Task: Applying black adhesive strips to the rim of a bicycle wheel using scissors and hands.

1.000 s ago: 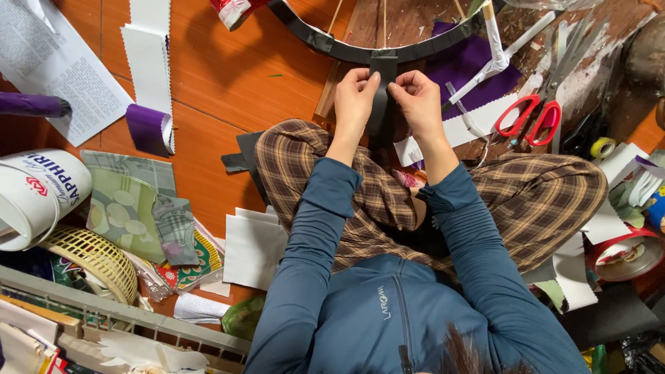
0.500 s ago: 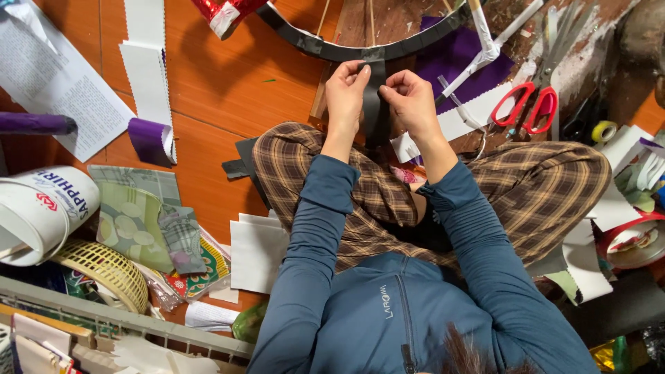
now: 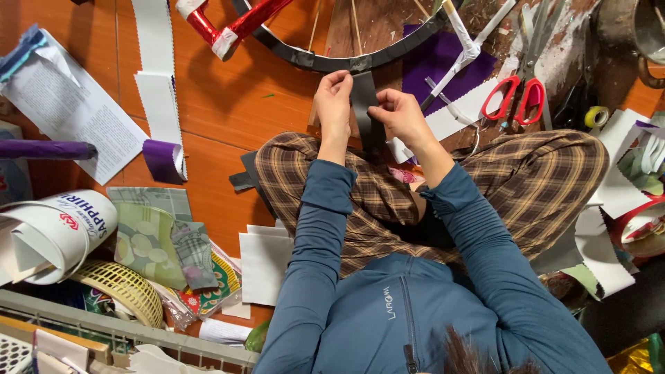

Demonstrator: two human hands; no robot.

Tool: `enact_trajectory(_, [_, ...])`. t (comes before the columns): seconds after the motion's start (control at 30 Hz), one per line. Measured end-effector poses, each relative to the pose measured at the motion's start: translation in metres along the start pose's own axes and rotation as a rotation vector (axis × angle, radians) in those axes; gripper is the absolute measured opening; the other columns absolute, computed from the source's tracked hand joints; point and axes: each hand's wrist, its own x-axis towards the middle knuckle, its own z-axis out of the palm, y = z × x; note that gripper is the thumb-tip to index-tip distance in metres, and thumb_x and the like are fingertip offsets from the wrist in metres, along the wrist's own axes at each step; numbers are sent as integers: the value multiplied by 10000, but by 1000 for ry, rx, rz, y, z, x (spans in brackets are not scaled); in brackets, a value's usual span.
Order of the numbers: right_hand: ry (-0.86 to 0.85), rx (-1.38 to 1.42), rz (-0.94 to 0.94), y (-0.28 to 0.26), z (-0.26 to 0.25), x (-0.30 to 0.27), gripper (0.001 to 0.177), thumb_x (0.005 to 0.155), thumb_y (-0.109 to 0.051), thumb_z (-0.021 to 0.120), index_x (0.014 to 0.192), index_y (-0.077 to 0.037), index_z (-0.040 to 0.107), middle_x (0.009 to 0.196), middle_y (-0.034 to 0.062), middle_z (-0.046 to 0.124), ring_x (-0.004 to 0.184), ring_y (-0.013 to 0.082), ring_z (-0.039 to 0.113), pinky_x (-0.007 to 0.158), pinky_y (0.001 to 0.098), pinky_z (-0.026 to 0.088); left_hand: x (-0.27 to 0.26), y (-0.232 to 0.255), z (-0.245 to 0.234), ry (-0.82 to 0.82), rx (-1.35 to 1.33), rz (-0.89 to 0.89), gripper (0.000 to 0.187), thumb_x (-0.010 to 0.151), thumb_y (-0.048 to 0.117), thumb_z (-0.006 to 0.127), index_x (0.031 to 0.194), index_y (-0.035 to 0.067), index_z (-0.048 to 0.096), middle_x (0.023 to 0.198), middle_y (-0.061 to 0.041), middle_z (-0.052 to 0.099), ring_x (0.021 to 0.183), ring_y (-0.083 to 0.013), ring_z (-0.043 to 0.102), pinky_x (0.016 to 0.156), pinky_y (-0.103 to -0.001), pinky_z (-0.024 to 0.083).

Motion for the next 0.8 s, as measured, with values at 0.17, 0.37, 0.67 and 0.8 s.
enact_trajectory(0.17, [177,-99,-251,0,-9,-7,334,941,-87,872,1249,-70,746,938,32,713,896,113,658,816,298,561,15,-18,-8,203,132,-7,164,992,97,756,1148,46,757,963,-138,783,771,-145,741,638,-235,654])
enact_trajectory(0.37, [452,-847,-565,-14,-14,-21,343,978,-71,748,1318,-86,709,1077,134,675,976,397,746,804,490,617,-47,23,23,-133,53,-94,282,1014,104,805,1268,-10,767,1140,-200,751,986,-220,743,831,-349,693])
enact_trajectory(0.67, [296,-979,-642,-26,15,-74,508,1072,-321,707,1536,-141,606,1063,103,621,905,389,741,716,501,630,-37,-9,10,-182,50,-21,282,1111,191,686,1373,95,730,1102,-176,819,912,-226,811,714,-367,716])
enact_trajectory(0.8, [280,-970,-603,-27,-56,-84,306,1061,-284,735,1346,-172,741,1025,29,708,964,292,773,775,407,630,-28,-25,7,-206,102,-49,339,1093,231,730,1414,122,727,1201,-142,790,957,-217,776,741,-397,698])
